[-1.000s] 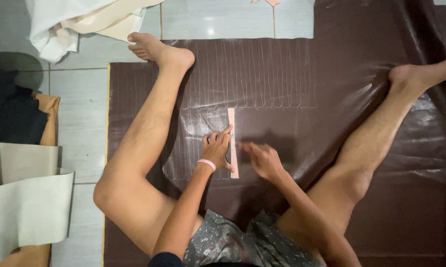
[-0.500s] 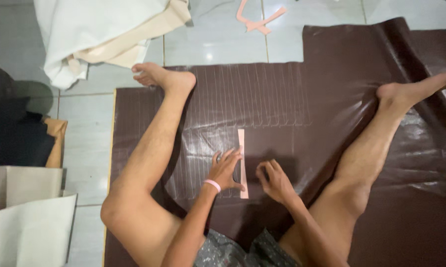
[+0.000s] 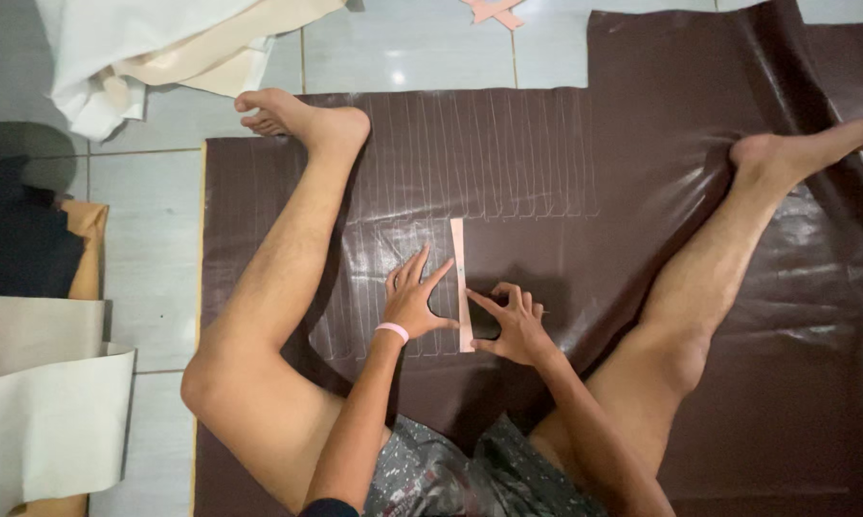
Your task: The person sits on the floor and uses a small pink ruler and a marking tool to draw straight lines on a large brown sheet of material. They repeatedly reposition the ruler and draw parallel lines across the surface.
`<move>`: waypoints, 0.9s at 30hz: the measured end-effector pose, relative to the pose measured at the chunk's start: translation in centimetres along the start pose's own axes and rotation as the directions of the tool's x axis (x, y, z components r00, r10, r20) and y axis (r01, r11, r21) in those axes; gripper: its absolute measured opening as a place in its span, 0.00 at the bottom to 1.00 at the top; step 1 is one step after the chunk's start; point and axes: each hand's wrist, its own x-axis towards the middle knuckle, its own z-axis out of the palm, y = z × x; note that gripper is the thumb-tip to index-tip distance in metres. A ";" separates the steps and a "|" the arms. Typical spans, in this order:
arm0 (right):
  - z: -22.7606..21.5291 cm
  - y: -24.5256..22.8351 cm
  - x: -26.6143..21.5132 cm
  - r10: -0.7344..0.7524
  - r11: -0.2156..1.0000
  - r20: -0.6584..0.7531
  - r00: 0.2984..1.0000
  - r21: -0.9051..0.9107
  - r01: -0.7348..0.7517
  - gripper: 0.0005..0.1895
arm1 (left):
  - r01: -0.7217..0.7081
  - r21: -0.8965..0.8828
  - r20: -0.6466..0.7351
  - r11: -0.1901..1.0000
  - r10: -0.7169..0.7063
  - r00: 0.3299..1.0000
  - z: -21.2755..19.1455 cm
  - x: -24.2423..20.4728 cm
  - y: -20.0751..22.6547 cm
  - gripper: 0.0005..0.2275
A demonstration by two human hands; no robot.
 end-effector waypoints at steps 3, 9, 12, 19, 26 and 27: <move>0.4 0.3 0.4 0.006 1.000 0.011 1.000 -0.006 -0.006 0.50 | -0.003 0.016 -0.020 1.000 0.003 1.000 -0.2 0.1 0.0 0.55; 0.7 0.5 0.3 -0.018 0.999 0.001 1.000 -0.042 0.018 0.50 | 0.017 0.023 0.001 1.000 -0.017 1.000 -0.1 -0.1 0.3 0.55; 0.8 0.5 0.5 -0.012 0.998 0.016 1.000 -0.056 0.012 0.50 | 0.005 0.023 -0.006 1.000 -0.005 1.000 0.0 0.3 0.2 0.56; 1.2 0.8 0.3 -0.036 0.997 -0.008 0.999 -0.074 0.035 0.50 | 0.005 0.015 -0.021 1.000 -0.005 1.000 0.2 0.2 0.2 0.55; 2.3 1.6 0.4 -0.036 0.996 0.000 0.999 -0.087 0.036 0.50 | 0.052 0.098 0.075 0.994 -0.059 0.995 -2.1 -0.4 2.3 0.57; 2.6 1.8 0.5 -0.034 0.995 0.003 0.999 -0.093 0.034 0.50 | 0.062 0.116 0.096 0.991 -0.073 0.993 -2.1 -0.5 2.6 0.57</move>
